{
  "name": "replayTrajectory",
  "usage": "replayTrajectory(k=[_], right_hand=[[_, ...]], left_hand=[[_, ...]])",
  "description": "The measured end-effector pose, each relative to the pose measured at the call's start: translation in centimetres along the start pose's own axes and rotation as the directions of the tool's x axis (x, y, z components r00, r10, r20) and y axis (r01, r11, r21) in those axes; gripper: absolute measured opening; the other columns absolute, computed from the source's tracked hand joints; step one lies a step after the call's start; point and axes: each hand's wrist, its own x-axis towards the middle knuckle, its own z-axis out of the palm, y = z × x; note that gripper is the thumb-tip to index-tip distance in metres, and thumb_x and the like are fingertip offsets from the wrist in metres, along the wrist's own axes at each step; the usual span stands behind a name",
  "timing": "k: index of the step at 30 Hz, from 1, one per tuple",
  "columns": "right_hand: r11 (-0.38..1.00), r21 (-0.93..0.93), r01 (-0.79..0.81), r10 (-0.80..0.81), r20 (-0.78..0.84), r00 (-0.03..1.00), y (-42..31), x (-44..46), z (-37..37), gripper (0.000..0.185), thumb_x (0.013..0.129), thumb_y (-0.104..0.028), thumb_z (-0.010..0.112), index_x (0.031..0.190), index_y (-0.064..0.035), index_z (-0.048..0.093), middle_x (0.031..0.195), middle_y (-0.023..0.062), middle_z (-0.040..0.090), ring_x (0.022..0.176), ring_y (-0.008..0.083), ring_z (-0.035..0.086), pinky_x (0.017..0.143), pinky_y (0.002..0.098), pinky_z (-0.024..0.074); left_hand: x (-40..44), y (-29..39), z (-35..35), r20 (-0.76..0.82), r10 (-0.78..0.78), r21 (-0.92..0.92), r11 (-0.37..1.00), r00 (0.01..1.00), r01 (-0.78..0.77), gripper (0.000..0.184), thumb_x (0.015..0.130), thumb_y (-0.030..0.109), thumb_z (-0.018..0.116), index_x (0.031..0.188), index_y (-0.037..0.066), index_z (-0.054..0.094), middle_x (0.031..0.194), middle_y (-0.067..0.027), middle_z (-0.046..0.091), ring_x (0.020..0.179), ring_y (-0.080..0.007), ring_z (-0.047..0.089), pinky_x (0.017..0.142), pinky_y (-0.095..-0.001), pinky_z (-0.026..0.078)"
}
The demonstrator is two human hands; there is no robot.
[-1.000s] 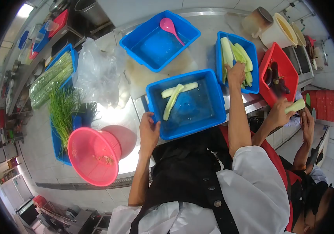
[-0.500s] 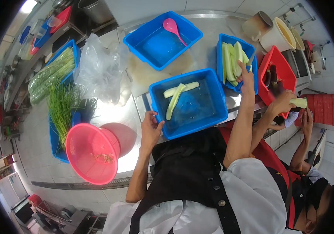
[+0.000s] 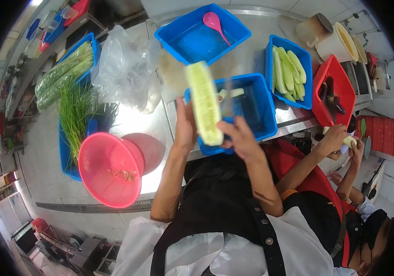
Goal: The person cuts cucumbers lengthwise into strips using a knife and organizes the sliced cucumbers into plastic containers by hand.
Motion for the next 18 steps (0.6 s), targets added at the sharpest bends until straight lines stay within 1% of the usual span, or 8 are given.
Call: replayTrajectory(k=[1, 4, 6, 10, 12, 13, 16, 18], right_hand=[[0.999, -0.019, -0.050, 0.052, 0.112, 0.992, 0.7, 0.4, 0.8, 0.019, 0.090, -0.020, 0.062, 0.093, -0.0027, 0.055, 0.072, 0.0014, 0.054, 0.049, 0.0047, 0.042, 0.042, 0.0215, 0.0325], [0.993, 0.108, -0.045, 0.037, 0.073, 0.997, 1.5, 0.1, 3.1, 0.016, 0.093, -0.017, 0.058, 0.095, -0.0019, 0.055, 0.066, 0.0003, 0.050, 0.047, 0.0035, 0.039, 0.040, 0.0202, 0.0291], [0.992, -0.123, 0.038, -0.032, 0.055, 0.998, 1.6, 0.2, 3.5, 0.017, 0.093, -0.017, 0.058, 0.095, -0.0006, 0.057, 0.067, -0.0026, 0.051, 0.048, 0.0026, 0.039, 0.042, 0.0215, 0.0306], [0.947, -0.311, 0.082, -0.072, 0.044, 0.996, 2.7, -0.7, 4.0, 0.018, 0.093, -0.017, 0.058, 0.097, -0.0004, 0.055, 0.067, -0.0008, 0.051, 0.051, 0.0038, 0.041, 0.044, 0.0235, 0.0337], [0.560, -0.705, 0.435, -0.546, 0.081, 0.834, 2.9, -1.9, 4.7, 0.018, 0.093, -0.016, 0.057, 0.098, 0.0007, 0.053, 0.069, 0.0069, 0.055, 0.054, 0.0135, 0.052, 0.051, 0.0290, 0.0411], [0.552, -0.705, 0.445, -0.539, 0.106, 0.836, 3.2, -2.5, 4.7, 0.018, 0.093, -0.016, 0.057, 0.098, 0.0007, 0.053, 0.069, 0.0069, 0.055, 0.054, 0.0135, 0.052, 0.051, 0.0290, 0.0411], [0.458, -0.761, 0.460, -0.435, 0.259, 0.862, 5.1, -4.9, 4.5, 0.019, 0.094, -0.015, 0.053, 0.099, 0.0031, 0.051, 0.078, 0.0202, 0.062, 0.072, 0.0390, 0.063, 0.062, 0.0378, 0.0479], [0.481, -0.763, 0.432, -0.427, 0.227, 0.875, 6.8, -5.4, 5.2, 0.019, 0.094, -0.015, 0.052, 0.100, 0.0032, 0.051, 0.079, 0.0210, 0.062, 0.073, 0.0398, 0.063, 0.062, 0.0386, 0.0481]], left_hand=[[-0.2, 0.4, 0.2, 0.042, -0.014, -0.125, 0.992, 0.999, 0.019, 0.074, 0.096, 0.059, 0.016, 0.125, -0.002, 0.047, 0.121, -0.0199, 0.056, 0.104, -0.0278, 0.056, 0.096, -0.0384, 0.041], [-1.4, -0.4, -2.1, -0.038, 0.016, -0.231, 0.973, 0.999, -0.024, 0.070, 0.095, 0.060, 0.018, 0.114, 0.000, 0.048, 0.102, -0.0169, 0.057, 0.093, -0.0263, 0.056, 0.089, -0.0399, 0.045], [-2.3, 0.7, -0.9, -0.205, -0.023, -0.358, 0.932, 0.979, -0.053, 0.061, 0.095, 0.058, 0.022, 0.101, 0.003, 0.047, 0.080, -0.0097, 0.048, 0.077, -0.0231, 0.050, 0.077, -0.0381, 0.046], [-2.6, 1.5, -2.8, -0.281, 0.053, -0.417, 0.893, 0.958, -0.172, 0.052, 0.092, 0.051, 0.031, 0.100, 0.002, 0.047, 0.080, -0.0097, 0.047, 0.072, -0.0221, 0.047, 0.063, -0.0319, 0.043], [-2.9, 2.3, -4.1, -0.289, 0.065, -0.441, 0.876, 0.955, -0.193, 0.052, 0.092, 0.050, 0.031, 0.100, 0.002, 0.047, 0.080, -0.0098, 0.047, 0.073, -0.0225, 0.047, 0.064, -0.0323, 0.043], [-2.9, 2.8, -4.6, -0.278, 0.069, -0.462, 0.865, 0.958, -0.196, 0.052, 0.092, 0.050, 0.031, 0.100, 0.001, 0.047, 0.081, -0.0100, 0.047, 0.074, -0.0228, 0.048, 0.064, -0.0327, 0.043], [-3.0, 4.0, -4.6, -0.379, -0.016, -0.490, 0.852, 0.925, -0.186, 0.053, 0.093, 0.050, 0.030, 0.100, 0.000, 0.047, 0.084, -0.0132, 0.050, 0.072, -0.0245, 0.050, 0.063, -0.0347, 0.046], [-3.0, 4.2, -4.2, -0.392, -0.095, -0.530, 0.836, 0.915, -0.141, 0.053, 0.095, 0.047, 0.027, 0.100, -0.001, 0.048, 0.087, -0.0156, 0.053, 0.069, -0.0254, 0.050, 0.062, -0.0362, 0.048]])
